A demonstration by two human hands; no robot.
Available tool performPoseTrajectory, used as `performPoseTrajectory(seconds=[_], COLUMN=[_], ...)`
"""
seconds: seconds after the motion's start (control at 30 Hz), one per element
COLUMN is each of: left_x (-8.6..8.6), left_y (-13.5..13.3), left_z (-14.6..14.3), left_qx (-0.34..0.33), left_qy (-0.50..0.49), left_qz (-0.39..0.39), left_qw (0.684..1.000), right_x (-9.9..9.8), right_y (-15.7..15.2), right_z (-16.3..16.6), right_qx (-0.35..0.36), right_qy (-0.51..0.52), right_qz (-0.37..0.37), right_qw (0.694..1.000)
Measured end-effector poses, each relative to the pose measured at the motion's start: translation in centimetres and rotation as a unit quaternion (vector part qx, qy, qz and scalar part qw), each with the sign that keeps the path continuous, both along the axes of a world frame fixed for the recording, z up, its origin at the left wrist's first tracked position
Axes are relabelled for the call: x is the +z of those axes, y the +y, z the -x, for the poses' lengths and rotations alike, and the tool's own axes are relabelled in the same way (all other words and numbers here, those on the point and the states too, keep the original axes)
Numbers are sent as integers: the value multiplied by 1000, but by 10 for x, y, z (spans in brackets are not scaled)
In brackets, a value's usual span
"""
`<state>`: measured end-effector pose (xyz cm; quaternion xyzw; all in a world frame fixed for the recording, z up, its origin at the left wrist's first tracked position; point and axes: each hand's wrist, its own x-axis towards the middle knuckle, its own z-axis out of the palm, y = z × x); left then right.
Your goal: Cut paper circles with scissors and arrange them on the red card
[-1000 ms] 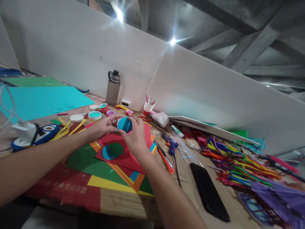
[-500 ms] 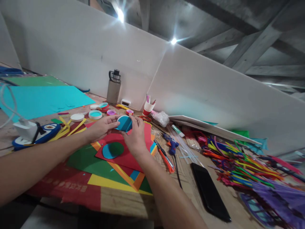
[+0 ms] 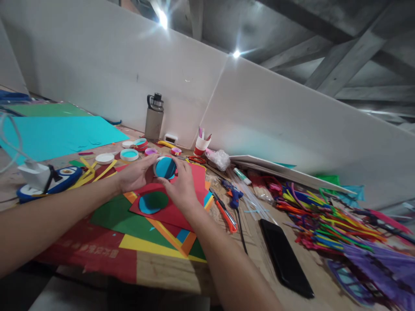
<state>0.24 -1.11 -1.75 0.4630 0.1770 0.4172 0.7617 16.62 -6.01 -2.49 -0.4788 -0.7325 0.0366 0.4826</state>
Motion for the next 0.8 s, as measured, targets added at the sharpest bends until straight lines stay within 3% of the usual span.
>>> performPoseTrajectory(seconds=[0.2,0.3,0.43,0.57,0.63,0.7,0.8], left_x=[-1,-1,1,1,0,-1,-2], left_y=[3,6,12,14,14,14,13], left_z=[-4,-3,-2,-2,-1,-1,-1], left_qx=[17,64,165,190,181,171,165], left_qy=[-10,12,22,42,47,52,61], left_qz=[62,93,114,130,129,127,129], left_qw=[998,994,979,972,974,976,976], right_x=[5,14,29,35,35,34,29], right_y=[-1,0,-3,-9,-12,-15,-19], right_z=[3,-6,-30,-44,-41,-34,-23], right_qx=[-17,-21,-1,-25,-47,-60,18], right_qy=[50,52,-78,-235,-301,-342,-349], right_qz=[66,118,266,365,371,337,287], right_qw=[996,991,961,900,878,875,892])
